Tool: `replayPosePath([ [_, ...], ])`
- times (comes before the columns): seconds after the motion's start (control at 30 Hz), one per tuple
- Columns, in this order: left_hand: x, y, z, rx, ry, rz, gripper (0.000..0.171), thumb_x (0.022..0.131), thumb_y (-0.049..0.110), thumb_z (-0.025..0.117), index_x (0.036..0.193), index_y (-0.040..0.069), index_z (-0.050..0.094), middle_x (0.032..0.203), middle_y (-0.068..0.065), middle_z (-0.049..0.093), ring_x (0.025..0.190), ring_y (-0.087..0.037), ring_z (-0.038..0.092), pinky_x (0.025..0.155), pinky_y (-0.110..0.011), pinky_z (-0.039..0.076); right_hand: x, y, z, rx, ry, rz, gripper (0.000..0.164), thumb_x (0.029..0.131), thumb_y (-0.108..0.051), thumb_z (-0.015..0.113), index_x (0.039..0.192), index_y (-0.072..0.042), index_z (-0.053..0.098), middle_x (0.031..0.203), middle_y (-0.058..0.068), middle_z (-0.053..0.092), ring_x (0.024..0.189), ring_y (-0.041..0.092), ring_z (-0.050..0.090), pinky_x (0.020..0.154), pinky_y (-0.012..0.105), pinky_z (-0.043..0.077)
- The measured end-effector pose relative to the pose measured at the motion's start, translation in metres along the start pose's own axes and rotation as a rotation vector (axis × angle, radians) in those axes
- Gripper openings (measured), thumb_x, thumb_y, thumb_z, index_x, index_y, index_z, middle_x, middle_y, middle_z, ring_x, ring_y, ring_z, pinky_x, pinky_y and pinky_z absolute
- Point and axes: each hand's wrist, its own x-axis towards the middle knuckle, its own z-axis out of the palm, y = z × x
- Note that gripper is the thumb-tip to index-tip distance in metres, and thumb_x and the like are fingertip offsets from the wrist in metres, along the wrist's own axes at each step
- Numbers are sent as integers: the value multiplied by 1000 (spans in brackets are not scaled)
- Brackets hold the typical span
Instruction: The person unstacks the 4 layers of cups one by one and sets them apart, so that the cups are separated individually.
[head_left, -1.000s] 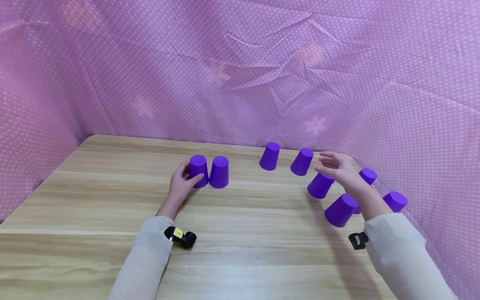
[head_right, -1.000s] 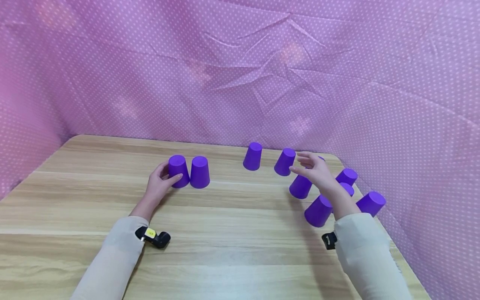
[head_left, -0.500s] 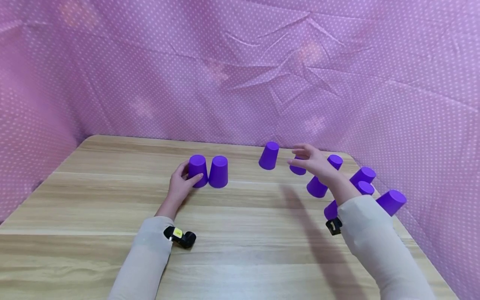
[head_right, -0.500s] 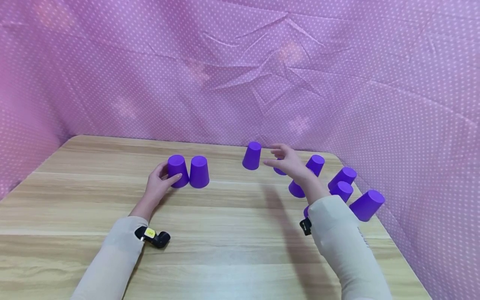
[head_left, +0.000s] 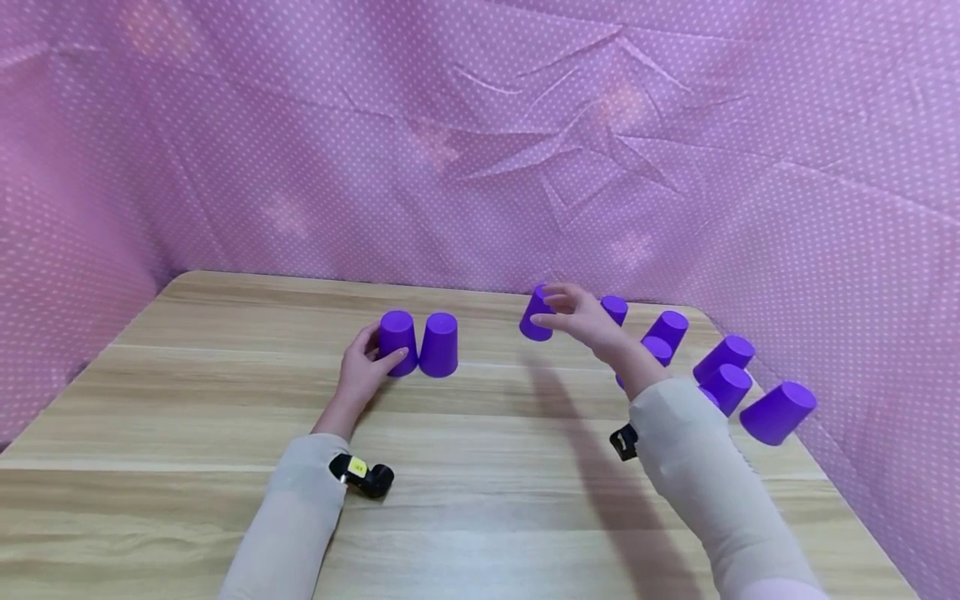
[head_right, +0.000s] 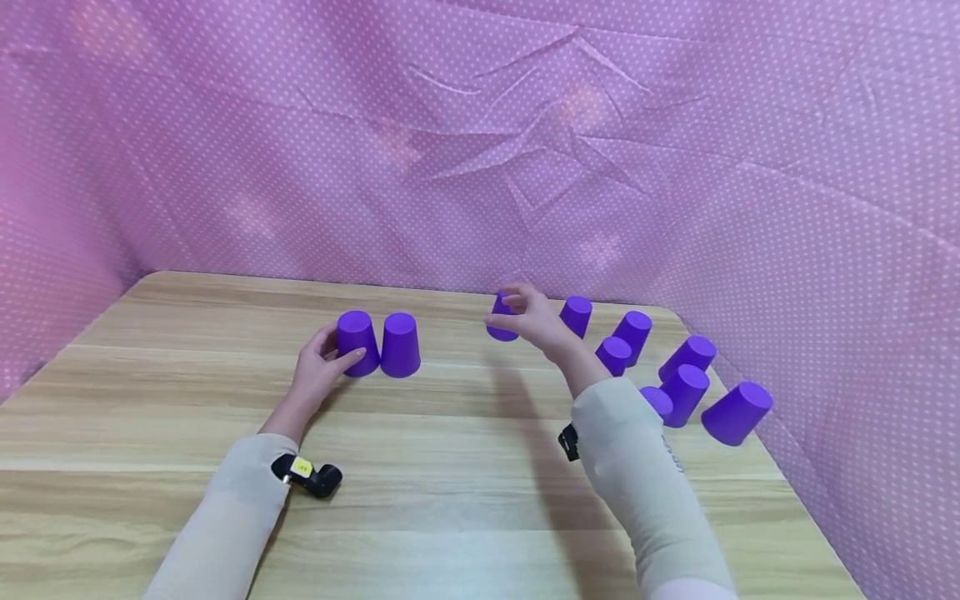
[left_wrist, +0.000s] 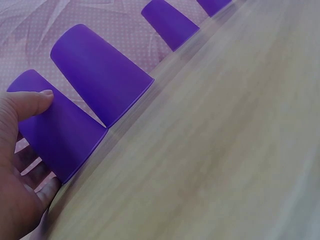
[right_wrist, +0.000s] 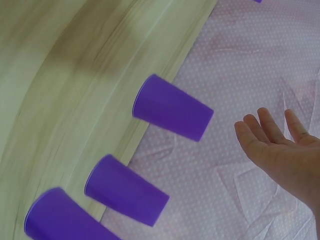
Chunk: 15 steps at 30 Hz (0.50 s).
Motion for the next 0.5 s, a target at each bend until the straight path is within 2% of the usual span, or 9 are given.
replayPosePath([
  [0.23,-1,3,0,2,1,-8,61,76,9,65,129,1,35,124,-23,40,112,-32,40,94,-35,34,10,-2,17,31,-6,6,62,76,-19,66,128,-6,35,127,19,37,116,32,34,94,44,31],
  [0.5,-1,3,-1,3,-1,-4,61,76,8,65,129,1,35,124,-23,40,113,-31,39,94,-35,33,23,0,40,63,-22,-9,59,75,-17,66,126,-5,38,126,18,39,113,30,36,92,39,35],
])
